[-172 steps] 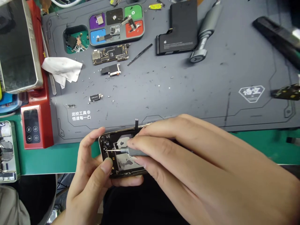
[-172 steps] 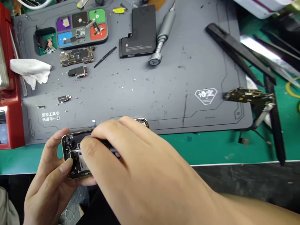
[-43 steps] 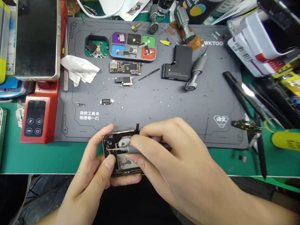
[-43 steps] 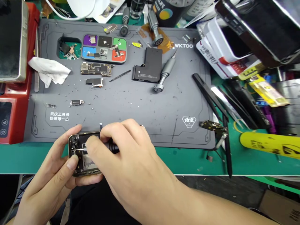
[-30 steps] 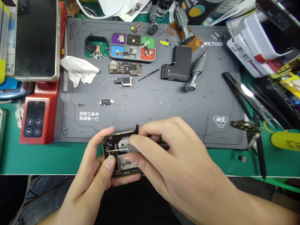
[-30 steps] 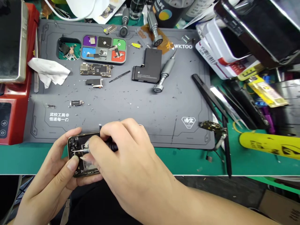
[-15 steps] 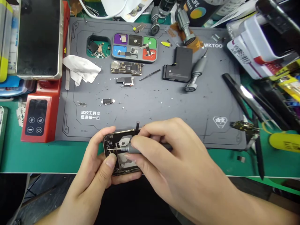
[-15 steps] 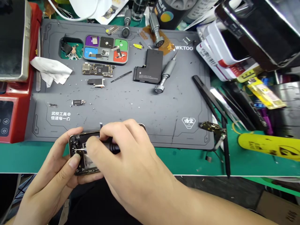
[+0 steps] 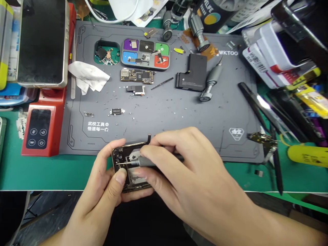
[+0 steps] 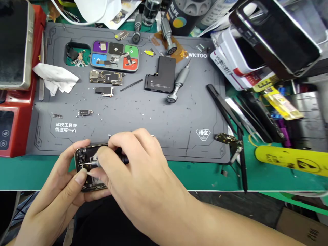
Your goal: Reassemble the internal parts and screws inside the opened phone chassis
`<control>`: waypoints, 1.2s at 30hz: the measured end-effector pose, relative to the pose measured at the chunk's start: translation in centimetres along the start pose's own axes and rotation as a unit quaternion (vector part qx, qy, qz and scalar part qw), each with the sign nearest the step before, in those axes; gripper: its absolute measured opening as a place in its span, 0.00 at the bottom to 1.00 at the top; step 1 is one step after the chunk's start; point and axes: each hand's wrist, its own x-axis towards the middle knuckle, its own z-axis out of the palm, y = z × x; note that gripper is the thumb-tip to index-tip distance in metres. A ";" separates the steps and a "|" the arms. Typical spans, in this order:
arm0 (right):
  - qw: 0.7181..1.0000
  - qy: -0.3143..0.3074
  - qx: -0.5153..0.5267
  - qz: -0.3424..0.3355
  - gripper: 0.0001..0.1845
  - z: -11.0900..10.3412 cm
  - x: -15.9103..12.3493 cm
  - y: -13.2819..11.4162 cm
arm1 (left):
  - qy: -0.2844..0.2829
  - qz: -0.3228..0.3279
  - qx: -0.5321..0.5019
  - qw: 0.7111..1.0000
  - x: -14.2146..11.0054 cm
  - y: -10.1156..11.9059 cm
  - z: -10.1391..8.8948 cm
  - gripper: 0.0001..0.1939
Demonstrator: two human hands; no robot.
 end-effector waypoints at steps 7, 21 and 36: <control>1.000 -0.003 -0.006 0.000 0.11 -0.1 0.0 0.2 | 0.005 -0.007 0.003 1.000 -0.3 0.1 0.0 0.20; 0.999 -0.019 0.013 0.023 0.10 -0.2 0.1 0.0 | -0.013 -0.076 -0.061 0.995 0.4 1.7 0.0 0.17; 0.999 -0.010 0.031 0.011 0.14 -0.3 -0.4 0.2 | -0.020 -0.080 -0.090 0.993 0.6 2.1 -0.1 0.18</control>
